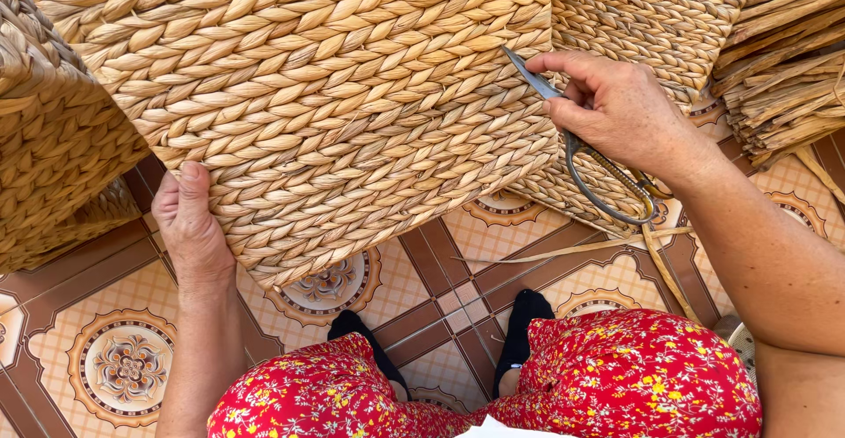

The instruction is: The person is cleaning woven baskets by brushing them with a white brush and trimming loose fibers with scissors. The person handles multiple baskets, brushing their surfaces and edges, and occasionally trimming stray strands.

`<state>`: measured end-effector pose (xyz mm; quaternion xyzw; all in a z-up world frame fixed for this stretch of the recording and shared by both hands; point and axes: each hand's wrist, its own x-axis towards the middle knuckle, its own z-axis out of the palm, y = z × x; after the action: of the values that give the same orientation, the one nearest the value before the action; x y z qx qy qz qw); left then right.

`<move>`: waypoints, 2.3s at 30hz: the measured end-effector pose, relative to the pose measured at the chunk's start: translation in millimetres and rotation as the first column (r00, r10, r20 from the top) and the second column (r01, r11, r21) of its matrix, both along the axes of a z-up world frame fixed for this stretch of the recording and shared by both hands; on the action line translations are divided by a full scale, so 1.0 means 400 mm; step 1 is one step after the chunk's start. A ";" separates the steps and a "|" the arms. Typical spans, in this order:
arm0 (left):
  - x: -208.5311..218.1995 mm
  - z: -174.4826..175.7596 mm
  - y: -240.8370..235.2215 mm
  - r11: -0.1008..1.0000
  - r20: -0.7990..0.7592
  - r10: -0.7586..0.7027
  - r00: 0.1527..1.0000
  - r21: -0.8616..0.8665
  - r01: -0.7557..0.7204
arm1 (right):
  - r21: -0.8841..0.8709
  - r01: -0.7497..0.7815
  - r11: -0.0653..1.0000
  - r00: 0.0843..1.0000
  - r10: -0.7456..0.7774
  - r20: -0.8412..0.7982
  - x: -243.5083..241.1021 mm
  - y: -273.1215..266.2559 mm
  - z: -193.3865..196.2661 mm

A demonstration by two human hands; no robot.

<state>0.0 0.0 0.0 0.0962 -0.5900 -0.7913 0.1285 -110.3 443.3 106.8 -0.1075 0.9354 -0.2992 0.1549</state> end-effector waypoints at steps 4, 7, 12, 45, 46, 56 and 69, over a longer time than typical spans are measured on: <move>-0.003 0.008 -0.001 1.000 0.015 0.004 1.000 0.028 -0.004 | 0.044 -0.027 0.999 0.998 0.024 0.055 -0.025 -0.007 0.007; -0.007 0.014 -0.001 0.997 0.011 -0.015 1.000 0.073 0.014 | 0.092 -0.050 0.995 0.987 0.035 0.157 -0.066 -0.013 0.025; -0.007 0.021 -0.003 0.991 -0.020 -0.029 0.999 0.131 0.032 | 0.222 -0.158 0.962 0.968 0.107 0.226 -0.128 -0.042 0.051; -0.008 0.004 0.001 1.000 -0.071 -0.011 0.997 -0.020 0.010 | 0.137 0.380 0.915 0.918 -0.391 0.062 0.035 0.332 -0.622; -0.010 0.000 0.001 1.000 -0.075 -0.012 0.997 -0.011 0.011 | 0.180 0.332 0.926 0.924 -0.358 0.135 0.034 0.353 -0.648; -0.007 -0.041 -0.001 0.999 -0.040 0.019 0.999 0.028 -0.018 | -0.788 -0.012 0.616 0.992 0.106 0.068 0.009 0.165 -0.118; -0.013 -0.041 0.016 1.000 -0.047 0.016 0.999 0.000 -0.016 | -0.527 -0.612 0.590 0.626 0.769 0.134 0.186 -0.001 0.183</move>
<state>-5.1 6.3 -16.6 0.0824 -0.5861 -0.7922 0.1485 -35.8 442.8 180.0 -0.4450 0.6813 -0.4265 0.3949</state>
